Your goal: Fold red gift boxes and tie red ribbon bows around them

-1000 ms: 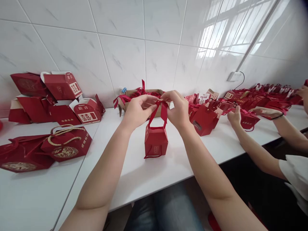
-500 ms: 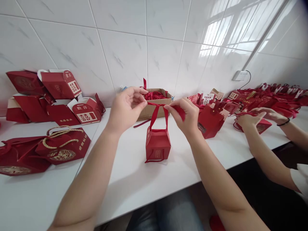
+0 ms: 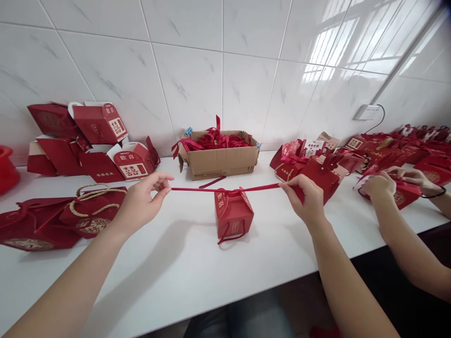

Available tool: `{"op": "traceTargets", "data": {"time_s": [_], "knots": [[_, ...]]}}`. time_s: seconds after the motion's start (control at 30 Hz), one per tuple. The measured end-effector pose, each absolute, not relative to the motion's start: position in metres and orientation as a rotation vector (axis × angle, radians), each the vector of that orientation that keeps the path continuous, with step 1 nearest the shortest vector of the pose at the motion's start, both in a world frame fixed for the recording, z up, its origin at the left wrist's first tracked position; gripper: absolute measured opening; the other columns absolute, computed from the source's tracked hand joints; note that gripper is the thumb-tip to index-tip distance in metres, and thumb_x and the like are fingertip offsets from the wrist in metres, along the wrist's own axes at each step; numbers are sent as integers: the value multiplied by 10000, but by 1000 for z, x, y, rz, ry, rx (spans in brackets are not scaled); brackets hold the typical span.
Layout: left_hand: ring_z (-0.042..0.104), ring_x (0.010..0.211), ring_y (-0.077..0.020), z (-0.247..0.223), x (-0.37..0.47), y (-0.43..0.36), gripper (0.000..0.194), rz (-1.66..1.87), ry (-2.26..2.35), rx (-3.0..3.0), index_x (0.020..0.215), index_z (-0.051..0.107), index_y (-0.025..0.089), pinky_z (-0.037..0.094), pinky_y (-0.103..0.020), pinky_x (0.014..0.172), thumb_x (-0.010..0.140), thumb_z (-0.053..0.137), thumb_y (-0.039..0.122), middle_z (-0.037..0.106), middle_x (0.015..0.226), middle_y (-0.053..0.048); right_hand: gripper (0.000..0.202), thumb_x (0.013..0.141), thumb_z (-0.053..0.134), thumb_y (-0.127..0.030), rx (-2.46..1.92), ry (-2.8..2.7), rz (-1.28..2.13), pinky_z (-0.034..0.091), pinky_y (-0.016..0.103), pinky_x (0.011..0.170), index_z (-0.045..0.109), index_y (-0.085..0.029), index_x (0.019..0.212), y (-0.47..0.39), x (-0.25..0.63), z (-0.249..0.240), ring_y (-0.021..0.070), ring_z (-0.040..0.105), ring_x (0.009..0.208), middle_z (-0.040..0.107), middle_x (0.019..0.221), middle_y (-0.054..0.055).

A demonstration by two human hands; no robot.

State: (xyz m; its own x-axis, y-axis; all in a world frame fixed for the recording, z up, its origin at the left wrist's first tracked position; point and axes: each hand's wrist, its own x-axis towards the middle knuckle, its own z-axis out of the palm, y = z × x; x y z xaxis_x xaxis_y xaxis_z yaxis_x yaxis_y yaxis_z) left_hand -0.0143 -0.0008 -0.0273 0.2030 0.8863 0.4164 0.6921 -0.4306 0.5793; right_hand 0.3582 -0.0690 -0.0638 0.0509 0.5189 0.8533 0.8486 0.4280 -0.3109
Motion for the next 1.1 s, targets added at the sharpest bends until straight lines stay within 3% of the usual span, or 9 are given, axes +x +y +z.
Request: {"op": "traceTargets", "data": {"time_s": [0.33,0.53,0.67,0.73,0.8,0.87,0.97,1.1], "knots": [[581,870,-195,-60,-46,12,236,907,1746,2116,1009,523,226,444,-289,776,791,472,301,597,884,-18,218,853,616,-296,-1375,-1620,-232,404,294,567,503,-207,688,-79,384,-118,143,491,560,560,611,-6],[596,818,-206,-70,-45,13,201,782,1750,2120,975,529,231,459,-304,731,800,448,287,609,834,-19,254,876,578,-355,-1384,-1611,209,424,271,506,478,-212,692,-90,385,-120,130,487,551,523,630,-9],[582,992,-248,-63,-36,11,268,503,1594,2223,1004,566,243,474,-346,813,753,472,236,603,1030,-56,231,819,645,-424,-1486,-1742,531,557,356,698,575,-209,865,-89,395,-100,213,643,827,653,915,73],[504,1150,-281,-53,-20,4,341,541,1558,2295,1078,547,258,462,-379,867,743,485,237,534,1201,-72,328,785,680,-445,-1498,-1748,551,551,435,841,598,-217,1006,-85,395,-83,262,634,1012,656,1061,105],[475,1186,-276,-40,6,-8,312,624,1461,2330,1102,523,262,449,-392,915,798,498,326,501,1241,-71,398,785,683,-439,-1401,-1771,582,515,466,934,579,-239,1113,-77,387,-62,266,595,1125,631,1165,111],[480,1178,-276,-29,36,-20,356,618,1348,2321,1108,513,259,450,-397,927,810,535,452,491,1256,-73,504,736,736,-429,-1249,-1866,594,484,462,985,548,-269,1176,-65,371,-40,257,557,1189,595,1245,101],[529,1086,-290,-20,77,-30,486,492,1252,2266,1098,517,242,492,-405,826,749,599,569,492,1241,-89,587,647,789,-463,-1111,-2129,660,426,467,1042,558,-299,1162,-43,342,-22,267,471,1285,502,1373,81],[546,1003,-294,-25,97,-25,521,407,1206,2205,1036,507,215,493,-421,777,668,699,529,518,1144,-93,732,544,836,-485,-1128,-2182,878,388,460,1071,523,-277,1173,-24,316,-33,289,394,1344,385,1467,87]]}}
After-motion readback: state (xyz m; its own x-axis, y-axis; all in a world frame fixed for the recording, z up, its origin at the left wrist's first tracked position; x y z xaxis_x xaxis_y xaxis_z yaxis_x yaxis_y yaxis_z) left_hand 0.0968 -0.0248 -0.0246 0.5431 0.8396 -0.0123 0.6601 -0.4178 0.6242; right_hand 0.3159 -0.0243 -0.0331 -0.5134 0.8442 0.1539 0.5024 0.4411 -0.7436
